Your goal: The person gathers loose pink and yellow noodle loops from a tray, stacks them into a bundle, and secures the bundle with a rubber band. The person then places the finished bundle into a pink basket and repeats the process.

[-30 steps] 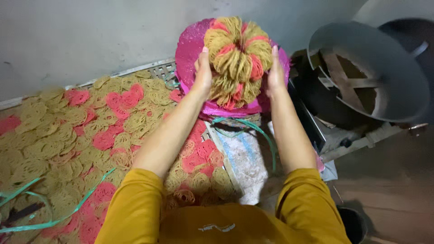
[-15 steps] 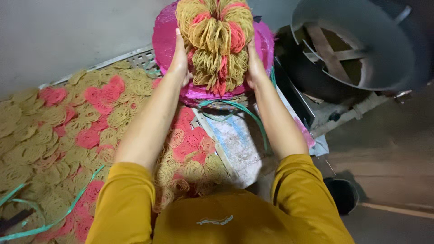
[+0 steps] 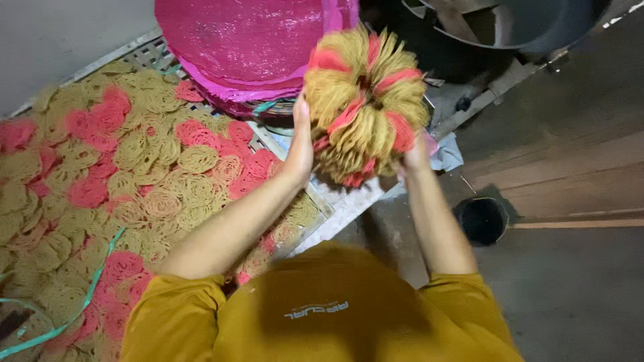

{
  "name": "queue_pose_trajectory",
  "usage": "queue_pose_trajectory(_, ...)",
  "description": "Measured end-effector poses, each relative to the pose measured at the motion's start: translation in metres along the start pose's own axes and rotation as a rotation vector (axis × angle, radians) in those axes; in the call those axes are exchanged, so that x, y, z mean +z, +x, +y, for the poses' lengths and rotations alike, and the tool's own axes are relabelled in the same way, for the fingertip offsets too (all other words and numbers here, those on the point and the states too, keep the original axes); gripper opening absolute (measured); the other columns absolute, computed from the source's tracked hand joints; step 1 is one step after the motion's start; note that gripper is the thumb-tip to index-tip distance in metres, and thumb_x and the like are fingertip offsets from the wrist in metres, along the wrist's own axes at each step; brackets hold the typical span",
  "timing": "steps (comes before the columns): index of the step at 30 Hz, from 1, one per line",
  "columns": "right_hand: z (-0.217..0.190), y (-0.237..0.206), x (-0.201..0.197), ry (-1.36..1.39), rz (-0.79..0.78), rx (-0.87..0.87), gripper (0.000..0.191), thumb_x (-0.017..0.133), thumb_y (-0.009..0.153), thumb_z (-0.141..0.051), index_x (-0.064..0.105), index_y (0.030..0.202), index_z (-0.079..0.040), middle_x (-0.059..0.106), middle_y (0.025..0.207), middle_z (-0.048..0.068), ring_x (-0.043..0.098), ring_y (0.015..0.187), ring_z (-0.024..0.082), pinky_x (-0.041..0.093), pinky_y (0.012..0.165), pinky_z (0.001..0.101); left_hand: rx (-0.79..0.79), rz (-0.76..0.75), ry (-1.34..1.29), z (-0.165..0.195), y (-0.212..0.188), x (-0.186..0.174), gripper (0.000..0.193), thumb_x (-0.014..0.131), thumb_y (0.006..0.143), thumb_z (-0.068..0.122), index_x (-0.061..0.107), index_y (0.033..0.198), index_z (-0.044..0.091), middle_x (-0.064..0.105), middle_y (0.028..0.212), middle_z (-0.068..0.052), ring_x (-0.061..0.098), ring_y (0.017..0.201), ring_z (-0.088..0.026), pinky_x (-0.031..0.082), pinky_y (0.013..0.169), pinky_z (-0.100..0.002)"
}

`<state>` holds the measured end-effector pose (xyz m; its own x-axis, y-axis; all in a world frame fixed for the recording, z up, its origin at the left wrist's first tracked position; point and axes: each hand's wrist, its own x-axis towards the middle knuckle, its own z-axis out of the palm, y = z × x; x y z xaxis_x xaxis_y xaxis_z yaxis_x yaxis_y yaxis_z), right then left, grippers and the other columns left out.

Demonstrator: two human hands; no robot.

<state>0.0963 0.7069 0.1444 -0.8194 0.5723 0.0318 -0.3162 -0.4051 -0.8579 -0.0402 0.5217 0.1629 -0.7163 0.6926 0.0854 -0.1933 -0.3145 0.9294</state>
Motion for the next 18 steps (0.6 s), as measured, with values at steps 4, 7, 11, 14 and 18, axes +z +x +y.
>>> queue_pose_trajectory(4,0.03,-0.023,-0.012,0.023,0.022,-0.037,0.057,0.044,0.108,-0.042,0.045,0.15,-0.004,0.058,0.145,0.015,0.062,0.13,0.029,0.052,0.111,0.0456,0.028,0.04,-0.001,-0.039,-0.02,0.008,0.081,0.031,0.105,0.067,0.021,0.162,0.011,0.03,0.165,-0.014,0.027,0.154,-0.029,0.022,0.126,-0.044)
queue_pose_trajectory(7,0.028,-0.032,-0.016,0.125,0.121,-0.015,0.06,0.043,0.106,-0.048,0.046,0.149,-0.007,0.058,0.147,0.013,0.06,0.133,0.027,0.051,0.112,0.0428,-0.008,0.016,0.007,-0.056,-0.032,0.012,0.078,0.034,0.103,0.063,0.022,0.161,0.011,0.031,0.162,-0.013,0.029,0.151,-0.027,0.025,0.123,-0.042)
queue_pose_trajectory(11,0.009,-0.04,-0.041,0.002,0.043,-0.01,0.054,0.048,0.11,-0.046,0.053,0.146,-0.005,0.06,0.146,0.012,0.059,0.133,0.025,0.049,0.114,0.0424,-0.164,0.106,0.042,-0.053,-0.033,0.014,0.072,0.033,0.104,0.062,0.03,0.156,0.013,0.034,0.162,-0.011,0.029,0.15,-0.025,0.022,0.122,-0.041)
queue_pose_trajectory(14,-0.011,-0.04,-0.052,-0.177,0.169,0.088,0.052,0.044,0.107,-0.049,0.057,0.139,-0.009,0.062,0.134,0.006,0.061,0.117,0.021,0.05,0.091,0.0401,0.024,0.183,0.214,-0.041,-0.025,0.014,0.063,0.038,0.108,0.059,0.041,0.153,0.015,0.041,0.162,-0.015,0.034,0.153,-0.03,0.021,0.128,-0.044)
queue_pose_trajectory(18,-0.024,-0.022,-0.057,-0.325,0.193,-0.16,0.05,0.054,0.105,-0.046,0.053,0.139,-0.009,0.061,0.129,0.007,0.059,0.119,0.018,0.049,0.103,0.0341,0.226,0.214,0.904,-0.028,-0.028,0.038,0.061,0.063,0.096,0.044,0.049,0.151,0.021,0.036,0.16,-0.015,0.038,0.147,-0.038,0.027,0.125,-0.048)
